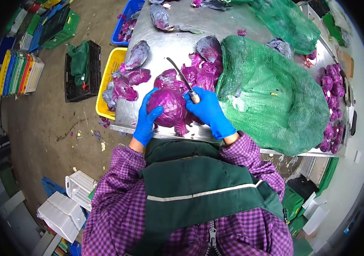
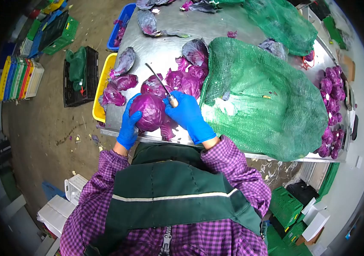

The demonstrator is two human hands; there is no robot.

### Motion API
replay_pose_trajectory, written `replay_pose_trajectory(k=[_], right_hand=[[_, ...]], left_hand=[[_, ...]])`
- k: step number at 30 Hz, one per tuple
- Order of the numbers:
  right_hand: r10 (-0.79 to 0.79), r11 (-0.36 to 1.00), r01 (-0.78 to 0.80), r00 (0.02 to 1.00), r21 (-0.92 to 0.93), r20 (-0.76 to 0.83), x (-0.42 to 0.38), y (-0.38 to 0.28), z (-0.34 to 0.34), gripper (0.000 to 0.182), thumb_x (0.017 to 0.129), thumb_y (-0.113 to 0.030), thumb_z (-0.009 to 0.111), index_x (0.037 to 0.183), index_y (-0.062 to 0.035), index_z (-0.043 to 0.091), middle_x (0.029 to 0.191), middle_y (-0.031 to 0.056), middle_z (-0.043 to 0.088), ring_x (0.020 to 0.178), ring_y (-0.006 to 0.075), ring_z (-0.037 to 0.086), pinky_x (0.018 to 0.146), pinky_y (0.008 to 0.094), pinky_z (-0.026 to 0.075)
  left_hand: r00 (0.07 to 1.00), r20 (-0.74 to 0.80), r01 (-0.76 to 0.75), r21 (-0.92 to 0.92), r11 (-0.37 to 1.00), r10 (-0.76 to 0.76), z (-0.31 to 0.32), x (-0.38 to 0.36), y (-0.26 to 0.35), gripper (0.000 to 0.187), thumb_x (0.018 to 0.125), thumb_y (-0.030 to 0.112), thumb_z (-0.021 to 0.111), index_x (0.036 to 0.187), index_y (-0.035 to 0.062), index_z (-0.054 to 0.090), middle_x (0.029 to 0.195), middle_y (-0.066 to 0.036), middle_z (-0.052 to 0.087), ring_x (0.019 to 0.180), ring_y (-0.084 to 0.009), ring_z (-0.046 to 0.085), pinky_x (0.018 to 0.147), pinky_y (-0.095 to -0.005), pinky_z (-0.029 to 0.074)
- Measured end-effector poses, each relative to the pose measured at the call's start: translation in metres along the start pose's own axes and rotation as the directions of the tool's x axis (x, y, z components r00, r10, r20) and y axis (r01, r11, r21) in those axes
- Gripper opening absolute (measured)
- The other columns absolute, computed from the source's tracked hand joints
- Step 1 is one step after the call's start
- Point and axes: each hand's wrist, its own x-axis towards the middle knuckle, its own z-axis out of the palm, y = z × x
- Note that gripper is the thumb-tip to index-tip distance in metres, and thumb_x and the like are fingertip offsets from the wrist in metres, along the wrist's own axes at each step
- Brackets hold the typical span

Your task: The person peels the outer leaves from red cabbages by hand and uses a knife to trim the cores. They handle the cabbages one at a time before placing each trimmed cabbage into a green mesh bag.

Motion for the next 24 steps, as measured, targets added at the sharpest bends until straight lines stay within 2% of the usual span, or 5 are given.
replay_pose_trajectory(k=[4,9,15,17,24], right_hand=[[0.023,0.987,-0.024,1.000,0.160,0.006,-0.004,0.004,0.000,0.021,0.080,-0.021,0.068,0.092,-0.0043,0.065,0.072,0.0102,0.064,0.061,0.0188,0.059,0.059,0.0341,0.047],[0.174,0.840,-0.208,0.978,0.502,0.114,-0.011,-0.014,-0.008,0.023,0.081,-0.015,0.069,0.100,-0.0033,0.065,0.077,0.0057,0.065,0.066,0.0111,0.056,0.062,0.0305,0.048],[-0.114,0.912,0.127,0.992,0.391,-0.057,-0.019,-0.023,-0.001,0.038,0.077,-0.019,0.074,0.110,-0.0045,0.062,0.090,0.0069,0.067,0.081,0.0154,0.064,0.072,0.0312,0.051],[-0.437,0.895,0.444,0.892,0.047,-0.118,-0.021,-0.039,-0.006,0.046,0.073,-0.022,0.076,0.115,-0.0089,0.060,0.101,0.0078,0.065,0.087,0.0227,0.065,0.076,0.0331,0.053],[-0.285,0.931,0.295,0.955,-0.216,0.080,-0.024,-0.037,-0.005,0.047,0.075,-0.030,0.072,0.118,-0.0147,0.059,0.103,0.0093,0.064,0.088,0.0283,0.064,0.072,0.0383,0.052]], left_hand=[[1.000,0.007,0.024,0.034,0.999,-0.025,-0.004,-0.001,-0.006,0.067,0.079,0.029,0.066,0.136,0.0053,0.039,0.129,-0.011,0.048,0.119,-0.0222,0.047,0.103,-0.0364,0.037],[0.956,0.105,0.284,-0.561,0.778,-0.273,-0.006,-0.003,-0.021,0.076,0.087,0.060,0.044,0.140,0.0073,0.033,0.141,-0.016,0.038,0.128,-0.0312,0.041,0.107,-0.0480,0.034],[0.936,0.177,0.337,-0.690,0.640,-0.303,-0.001,0.003,-0.008,0.076,0.088,0.063,0.037,0.141,0.0084,0.031,0.140,-0.016,0.039,0.128,-0.0309,0.041,0.107,-0.0486,0.034],[0.934,0.169,0.344,-0.662,0.665,-0.315,0.001,0.004,-0.008,0.075,0.089,0.062,0.036,0.141,0.0084,0.031,0.140,-0.016,0.039,0.128,-0.0306,0.042,0.107,-0.0481,0.034],[0.933,0.120,0.341,-0.597,0.726,-0.339,-0.011,0.003,-0.025,0.061,0.093,0.048,0.042,0.138,0.0082,0.036,0.134,-0.012,0.047,0.121,-0.0245,0.049,0.104,-0.0412,0.039]])
